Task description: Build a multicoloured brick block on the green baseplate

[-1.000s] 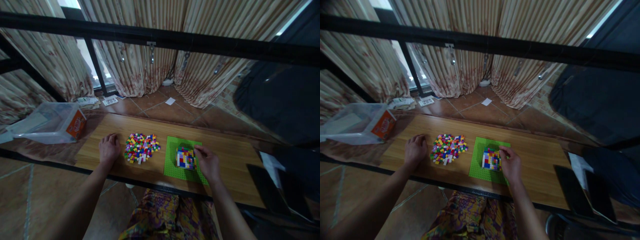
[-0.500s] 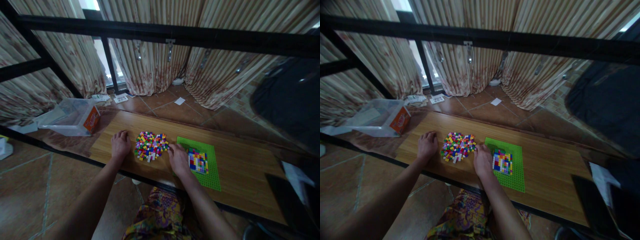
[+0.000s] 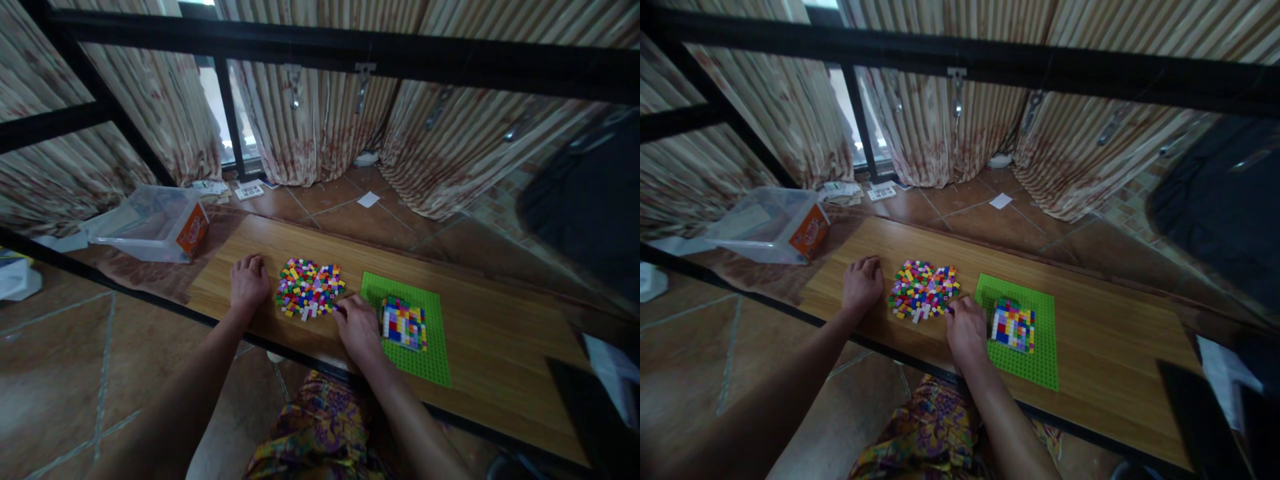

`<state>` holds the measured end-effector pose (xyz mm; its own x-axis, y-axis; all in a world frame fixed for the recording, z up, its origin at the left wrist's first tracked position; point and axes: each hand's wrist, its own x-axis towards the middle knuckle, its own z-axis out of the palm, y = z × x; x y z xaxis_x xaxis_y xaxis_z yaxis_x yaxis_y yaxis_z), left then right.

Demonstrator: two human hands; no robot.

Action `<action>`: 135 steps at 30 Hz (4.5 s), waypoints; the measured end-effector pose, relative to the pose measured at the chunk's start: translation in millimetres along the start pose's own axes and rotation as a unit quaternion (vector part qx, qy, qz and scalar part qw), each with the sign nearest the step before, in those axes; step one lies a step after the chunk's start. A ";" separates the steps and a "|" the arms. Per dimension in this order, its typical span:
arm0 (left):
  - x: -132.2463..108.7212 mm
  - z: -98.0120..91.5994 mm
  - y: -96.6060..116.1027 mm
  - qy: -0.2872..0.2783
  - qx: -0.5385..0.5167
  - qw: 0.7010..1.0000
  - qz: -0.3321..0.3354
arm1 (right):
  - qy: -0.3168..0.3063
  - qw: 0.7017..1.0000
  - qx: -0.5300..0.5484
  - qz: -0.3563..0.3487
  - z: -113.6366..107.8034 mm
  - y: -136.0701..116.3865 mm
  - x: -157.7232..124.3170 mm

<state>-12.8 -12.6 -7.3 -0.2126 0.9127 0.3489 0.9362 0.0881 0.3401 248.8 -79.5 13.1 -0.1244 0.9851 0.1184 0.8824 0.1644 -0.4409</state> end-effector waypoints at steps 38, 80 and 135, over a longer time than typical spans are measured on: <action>-0.2 -1.5 1.9 -0.007 -0.002 1.000 -0.005 | 0.046 0.989 0.136 -0.030 -10.0 -2.7 -2.7; 3.8 0.7 -3.2 0.003 0.006 1.000 0.020 | 0.217 0.943 0.193 0.165 -71.4 81.8 -42.5; 2.9 0.7 -2.3 0.002 0.004 1.000 0.011 | 0.131 0.850 0.439 0.259 -48.2 116.9 -15.1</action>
<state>-15.4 -9.9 -7.7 -0.1933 0.9130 0.3593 0.9428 0.0715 0.3256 375.7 -77.5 2.7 0.3853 0.9104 -0.1508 0.0936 -0.2012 -0.9751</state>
